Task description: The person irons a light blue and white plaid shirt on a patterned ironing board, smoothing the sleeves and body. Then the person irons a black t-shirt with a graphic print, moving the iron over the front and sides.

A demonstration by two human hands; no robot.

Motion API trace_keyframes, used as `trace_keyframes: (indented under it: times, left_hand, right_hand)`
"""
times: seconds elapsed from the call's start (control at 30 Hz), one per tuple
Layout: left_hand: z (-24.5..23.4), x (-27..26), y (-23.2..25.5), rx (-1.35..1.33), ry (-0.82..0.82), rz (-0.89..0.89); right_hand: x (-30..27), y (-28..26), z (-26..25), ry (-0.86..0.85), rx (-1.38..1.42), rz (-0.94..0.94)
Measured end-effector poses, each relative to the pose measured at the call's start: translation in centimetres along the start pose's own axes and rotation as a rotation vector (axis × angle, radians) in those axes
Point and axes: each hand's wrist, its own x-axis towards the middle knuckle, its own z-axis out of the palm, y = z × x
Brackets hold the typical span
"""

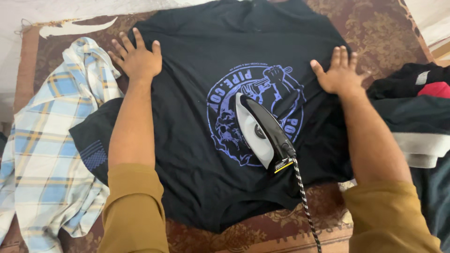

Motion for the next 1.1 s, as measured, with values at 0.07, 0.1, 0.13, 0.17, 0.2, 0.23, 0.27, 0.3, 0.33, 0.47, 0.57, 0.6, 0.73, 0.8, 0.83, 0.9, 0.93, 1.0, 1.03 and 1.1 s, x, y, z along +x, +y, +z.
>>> trace_keyframes:
  times: [0.07,0.1,0.13,0.17,0.2,0.23,0.27,0.3,0.33,0.47,0.57,0.6,0.73,0.8,0.83,0.9,0.93,1.0,1.03,1.1]
  left_hand:
    - [-0.3,-0.4,0.4,0.184,0.171,0.01]
    - [-0.5,-0.7,0.7,0.276,0.259,0.013]
    - [-0.6,-1.1,1.0,0.2,0.315,0.172]
    - [-0.7,-1.5,1.2,0.122,0.368,0.332]
    - [-0.4,-1.9,1.8,0.037,0.413,0.495]
    - [0.0,-2.4,2.3,-0.077,0.296,0.581]
    - [0.2,-2.4,2.8,-0.188,0.186,0.663]
    - [0.3,-1.9,3.1,-0.219,0.181,0.733]
    - [0.8,-1.9,3.2,-0.251,0.166,0.798]
    - [3.0,1.2,2.6,-0.239,0.255,0.763]
    - [4.3,4.0,1.6,-0.052,0.353,0.521]
    - [4.1,5.2,1.2,0.054,0.516,0.475]
    - [4.4,5.3,-0.2,0.091,0.676,0.367]
    - [3.8,4.8,-0.3,-0.081,0.511,0.462]
    - [3.1,4.8,-0.4,-0.164,0.415,0.557]
    - [2.7,4.2,-0.3,-0.283,0.222,0.678]
    - [2.5,4.1,-0.2,-0.317,0.136,0.713]
    - [2.6,4.4,0.4,-0.281,0.075,0.724]
    - [2.7,4.8,0.8,-0.212,0.101,0.701]
    - [3.2,5.6,1.2,-0.092,0.168,0.503]
  right_hand:
    - [-0.4,-0.5,-1.9,-0.166,-0.273,0.17]
    - [-0.5,-0.9,-2.6,-0.246,-0.409,0.253]
    - [-0.8,-1.2,-2.8,-0.148,-0.398,0.176]
    - [-1.0,-1.4,-2.8,-0.049,-0.387,0.101]
    - [-1.0,-1.3,-2.8,0.049,-0.379,0.033]
    - [-0.9,-1.3,-2.4,0.12,-0.346,-0.057]
    - [-0.2,-1.8,-2.0,0.2,-0.309,-0.15]
    - [0.6,-2.2,-1.5,0.281,-0.271,-0.243]
    - [1.3,-2.4,-0.7,0.383,-0.156,-0.388]
    - [6.2,-2.6,1.4,0.56,0.175,-0.751]
    - [9.4,-2.7,2.6,0.474,0.264,-0.613]
    - [10.6,-3.1,2.6,0.443,0.289,-0.532]
    - [12.2,-2.8,3.5,0.337,0.212,-0.496]
    - [13.2,-2.7,2.8,0.27,0.264,-0.438]
    - [13.8,-2.9,2.3,0.252,0.216,-0.315]
    - [14.0,-2.8,1.9,0.195,0.113,-0.064]
    - [13.9,-2.8,1.9,0.2,0.072,-0.033]
    - [13.6,-3.0,1.6,0.217,-0.006,0.028]
    - [13.4,-3.2,1.4,0.258,0.027,-0.06]
    - [12.1,-3.3,1.6,0.332,0.092,-0.237]
